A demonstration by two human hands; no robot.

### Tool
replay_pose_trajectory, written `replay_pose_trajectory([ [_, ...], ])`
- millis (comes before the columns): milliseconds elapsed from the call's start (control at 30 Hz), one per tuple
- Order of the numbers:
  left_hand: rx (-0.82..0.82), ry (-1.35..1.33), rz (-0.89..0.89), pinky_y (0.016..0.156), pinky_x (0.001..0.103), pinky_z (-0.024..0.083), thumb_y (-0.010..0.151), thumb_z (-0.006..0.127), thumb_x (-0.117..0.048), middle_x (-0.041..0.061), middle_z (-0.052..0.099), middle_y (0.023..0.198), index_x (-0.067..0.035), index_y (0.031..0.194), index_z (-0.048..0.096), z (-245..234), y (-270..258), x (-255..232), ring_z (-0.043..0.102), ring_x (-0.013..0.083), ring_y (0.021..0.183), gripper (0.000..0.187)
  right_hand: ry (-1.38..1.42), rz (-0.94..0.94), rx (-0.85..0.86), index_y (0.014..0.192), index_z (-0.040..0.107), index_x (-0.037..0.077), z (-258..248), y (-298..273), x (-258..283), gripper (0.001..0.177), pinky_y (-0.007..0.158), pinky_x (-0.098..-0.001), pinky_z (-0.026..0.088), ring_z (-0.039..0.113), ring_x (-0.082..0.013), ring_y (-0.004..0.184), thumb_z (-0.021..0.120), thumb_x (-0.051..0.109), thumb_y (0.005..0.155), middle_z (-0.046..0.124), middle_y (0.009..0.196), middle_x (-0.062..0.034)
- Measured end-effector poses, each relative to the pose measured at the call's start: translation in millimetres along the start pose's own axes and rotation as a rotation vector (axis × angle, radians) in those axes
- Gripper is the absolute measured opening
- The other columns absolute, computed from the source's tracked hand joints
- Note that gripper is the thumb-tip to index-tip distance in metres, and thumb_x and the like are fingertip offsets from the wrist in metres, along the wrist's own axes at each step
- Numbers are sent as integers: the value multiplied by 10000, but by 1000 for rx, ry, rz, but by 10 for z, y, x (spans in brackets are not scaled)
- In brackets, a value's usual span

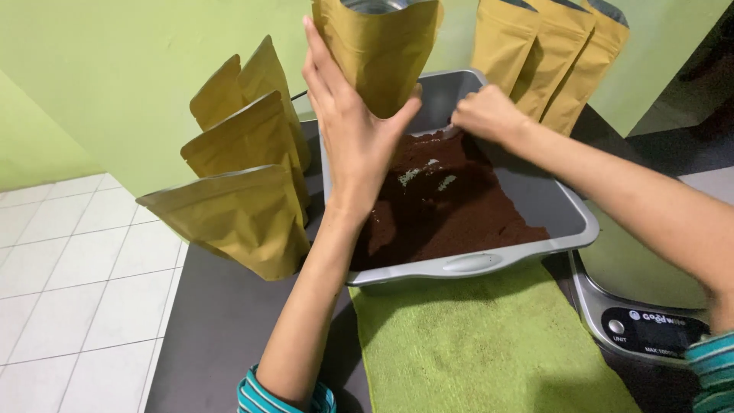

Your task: Filling stand-up coffee pouches with ground coffee using a spoon and weighing them on a digital scale for accuracy.

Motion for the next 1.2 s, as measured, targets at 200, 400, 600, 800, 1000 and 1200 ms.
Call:
replay_pose_trajectory([
  [200, 29, -22, -2, 1313, 567, 340, 860, 1021, -307, 246, 297, 1659, -132, 1655, -59, 10, -15, 40, 402, 408, 1566, 1353, -18, -51, -80, 655, 665, 291, -161, -387, 200, 199, 525, -352, 491, 703, -200, 655, 678, 203, 834, 672, 690, 85],
  [400, 15, -6, 16, 1326, 531, 354, 890, 1013, -325, 227, 316, 1656, -138, 1660, -51, 29, -35, 63, 404, 393, 1571, 1327, 83, -145, 101, 757, 668, 270, -688, -1011, 343, 149, 524, -405, 501, 737, -252, 709, 618, 192, 873, 686, 772, 80],
  [600, 7, -12, 1, 1239, 549, 444, 881, 1008, -345, 211, 311, 1658, -163, 1661, -69, 48, -22, 74, 433, 414, 1541, 1342, 214, -69, 610, 982, 718, 143, -1409, -1372, 308, 257, 662, -444, 575, 746, -322, 874, 580, 313, 847, 748, 1007, -26],
  [800, 21, -7, -10, 1224, 567, 437, 873, 981, -327, 227, 324, 1637, -142, 1651, -72, 20, -15, 41, 414, 411, 1532, 1322, 556, 11, 831, 898, 668, 92, -1634, -1385, 584, 203, 610, -326, 485, 614, -172, 743, 552, 254, 939, 659, 911, -31],
  [1000, 29, -31, -25, 1237, 590, 357, 878, 944, -363, 261, 284, 1641, -117, 1642, -67, 20, 3, 53, 394, 420, 1525, 1291, 1250, 171, 900, 808, 793, 21, -1381, -1160, 909, 249, 691, -243, 418, 611, -111, 755, 544, 33, 811, 793, 782, -52],
  [1200, 44, -76, -65, 1225, 601, 302, 862, 891, -352, 268, 276, 1607, -75, 1624, -26, -61, 55, -67, 342, 427, 1512, 1224, 1581, 237, 782, 688, 723, -1, -1126, -989, 749, 273, 637, -265, 307, 505, -163, 865, 464, 11, 775, 653, 961, -112],
])
Point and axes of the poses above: each hand's wrist, its own y-axis towards the middle knuckle, its own z-axis out of the palm, x = y × z, the point moved 7 cm from there along y, towards the middle knuckle
